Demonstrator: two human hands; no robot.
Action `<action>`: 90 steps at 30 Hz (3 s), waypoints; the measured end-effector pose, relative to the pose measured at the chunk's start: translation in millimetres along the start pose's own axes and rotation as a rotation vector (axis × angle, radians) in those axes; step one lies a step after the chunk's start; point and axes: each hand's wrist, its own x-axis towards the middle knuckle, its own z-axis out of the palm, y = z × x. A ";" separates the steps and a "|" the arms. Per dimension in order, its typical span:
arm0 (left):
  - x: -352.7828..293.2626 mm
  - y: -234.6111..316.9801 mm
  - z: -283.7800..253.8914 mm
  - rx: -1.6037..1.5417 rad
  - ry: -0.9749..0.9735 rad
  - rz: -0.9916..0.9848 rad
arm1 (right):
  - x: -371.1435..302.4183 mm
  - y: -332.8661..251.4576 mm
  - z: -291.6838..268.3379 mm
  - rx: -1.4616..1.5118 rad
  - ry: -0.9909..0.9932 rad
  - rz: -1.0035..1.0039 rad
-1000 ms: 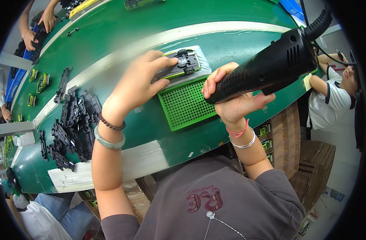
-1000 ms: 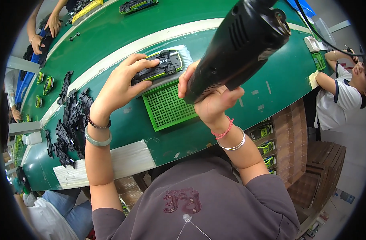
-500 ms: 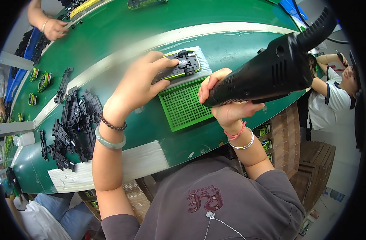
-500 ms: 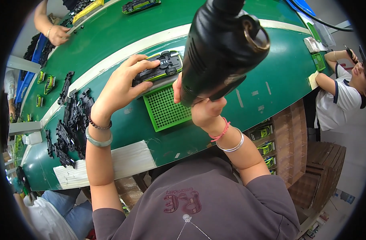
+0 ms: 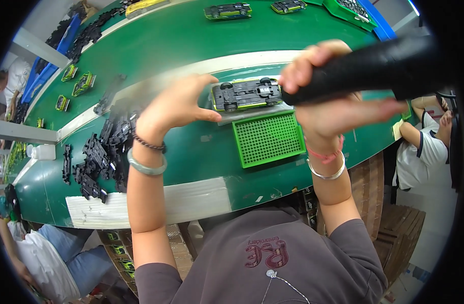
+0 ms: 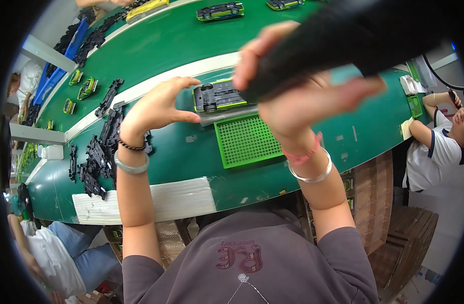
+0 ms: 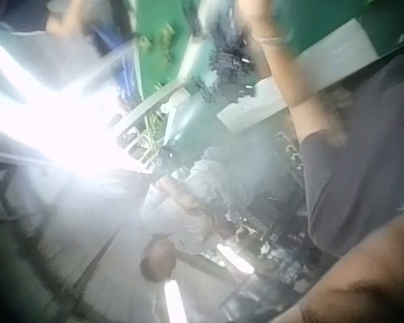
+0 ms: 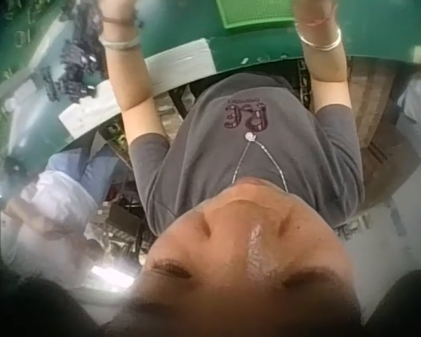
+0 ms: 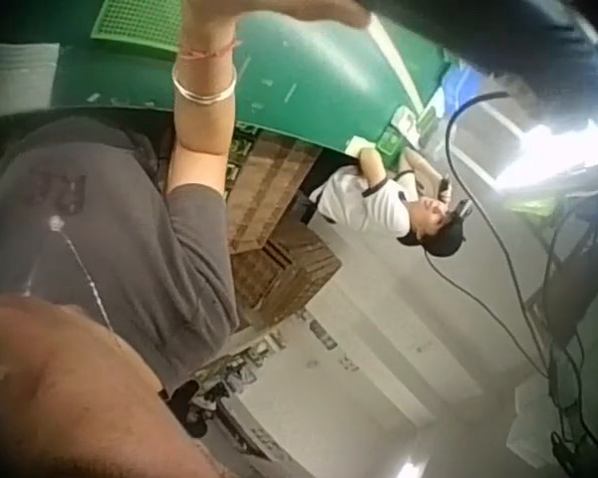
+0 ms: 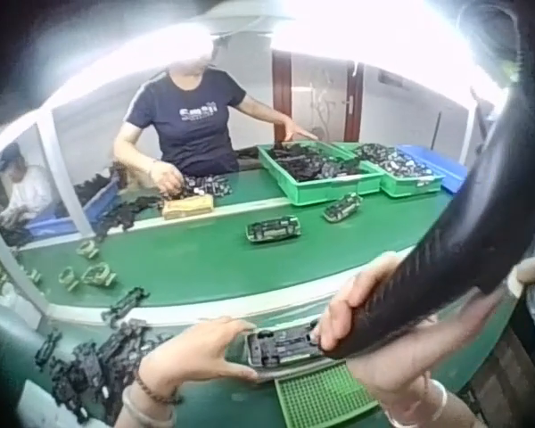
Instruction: The person assembles toy cars on a production line by fitting chassis pieces onto car bodies, fastening them with an electric screwdriver, and spinning the wheels by hand. The person then places the assembled toy cars into slots of a cardboard organizer box.
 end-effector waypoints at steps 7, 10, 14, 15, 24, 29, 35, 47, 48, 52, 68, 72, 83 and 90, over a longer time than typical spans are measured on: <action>7.8 0.9 3.6 -0.116 0.020 0.051 | 10.2 72.2 30.5 -0.154 0.022 0.232; 7.8 7.2 -2.7 -0.119 0.009 0.012 | 8.1 80.7 28.5 -0.165 0.012 0.246; 7.8 5.5 -1.3 -0.095 -0.002 -0.029 | 5.2 85.6 25.0 -0.160 -0.003 0.268; 7.6 3.1 -0.7 -0.096 0.000 -0.032 | 4.7 86.4 25.9 -0.161 -0.008 0.271; 7.1 0.7 0.6 -0.125 -0.010 -0.045 | -0.9 93.5 28.9 -0.370 -0.104 0.254; 5.4 1.1 -1.7 -0.182 -0.029 -0.092 | -2.5 97.7 32.6 -0.419 -0.140 0.295; 10.3 1.4 2.2 -0.155 -0.040 -0.078 | 1.1 98.1 25.8 -0.358 -0.112 0.293; 11.4 8.9 -3.3 -0.071 0.073 0.046 | 9.6 12.0 -15.1 -0.114 0.098 0.018; 12.1 13.8 -7.9 -0.246 0.126 0.056 | 4.4 -0.9 -32.2 -0.147 0.119 -0.004; 14.7 5.8 -26.9 -0.880 0.226 0.054 | -35.3 -19.9 -94.5 -0.313 0.226 0.044; 128.8 -97.8 -46.5 0.415 -0.125 -0.232 | -76.2 -14.2 -134.4 -0.393 0.271 0.109; 173.2 -52.6 -20.8 0.206 0.091 -0.019 | -77.6 -12.6 -134.7 -0.387 0.301 0.101; 215.0 -19.3 38.9 0.585 0.139 -0.014 | -82.2 -15.3 -138.2 -0.414 0.251 0.097; -12.4 -34.6 -103.3 0.757 0.072 -0.360 | -72.9 -6.8 -159.2 -0.530 0.329 0.133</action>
